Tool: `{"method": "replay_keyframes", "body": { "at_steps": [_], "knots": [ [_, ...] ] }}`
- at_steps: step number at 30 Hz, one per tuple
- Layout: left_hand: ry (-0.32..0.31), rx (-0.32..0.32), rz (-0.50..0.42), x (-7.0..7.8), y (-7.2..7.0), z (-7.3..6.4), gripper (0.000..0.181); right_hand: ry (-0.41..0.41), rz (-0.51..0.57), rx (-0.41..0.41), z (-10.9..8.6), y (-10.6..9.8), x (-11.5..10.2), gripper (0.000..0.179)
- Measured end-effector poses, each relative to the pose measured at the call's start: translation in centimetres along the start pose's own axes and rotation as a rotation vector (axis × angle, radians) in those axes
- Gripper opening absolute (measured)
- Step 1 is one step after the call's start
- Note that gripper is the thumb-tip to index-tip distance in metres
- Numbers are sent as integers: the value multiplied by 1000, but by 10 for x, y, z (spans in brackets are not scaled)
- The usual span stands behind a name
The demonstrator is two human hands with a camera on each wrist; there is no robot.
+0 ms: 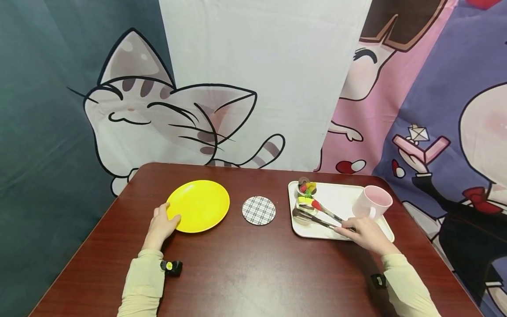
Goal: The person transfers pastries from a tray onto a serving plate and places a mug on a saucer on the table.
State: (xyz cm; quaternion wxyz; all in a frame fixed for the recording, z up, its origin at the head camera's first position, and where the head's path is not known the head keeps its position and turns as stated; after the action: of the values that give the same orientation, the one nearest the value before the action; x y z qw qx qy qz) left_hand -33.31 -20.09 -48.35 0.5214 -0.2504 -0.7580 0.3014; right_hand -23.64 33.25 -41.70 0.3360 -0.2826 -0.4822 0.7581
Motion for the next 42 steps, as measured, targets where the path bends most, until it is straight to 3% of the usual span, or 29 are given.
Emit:
{"method": "replay_keyframes", "body": {
  "at_steps": [10,22,27,42],
  "knots": [
    [1,6,14,-1,1,3,67,60,5,-4,-7,-1,7,18],
    [0,10,28,1,1,0,67,29,-64,-135,10,-12,12,23],
    [-1,8,29,1,0,0,68,30,-42,-200,18,-15,16,27],
    [-15,14,14,1,1,1,67,77,52,-238,32,7,27,34]
  ]
}}
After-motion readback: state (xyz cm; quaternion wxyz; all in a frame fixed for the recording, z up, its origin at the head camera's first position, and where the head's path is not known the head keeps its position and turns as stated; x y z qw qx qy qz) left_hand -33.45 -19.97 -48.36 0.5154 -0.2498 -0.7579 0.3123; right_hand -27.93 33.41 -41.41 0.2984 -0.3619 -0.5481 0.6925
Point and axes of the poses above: each hand's wrist, its own z-axis towards the middle knuckle, its own y-axis out of the palm, x = y × z, the point moved 6 cm from there along z, towards the middle knuckle, and after that the axes turned 12 degrees about -y, right-handed, at the moved point
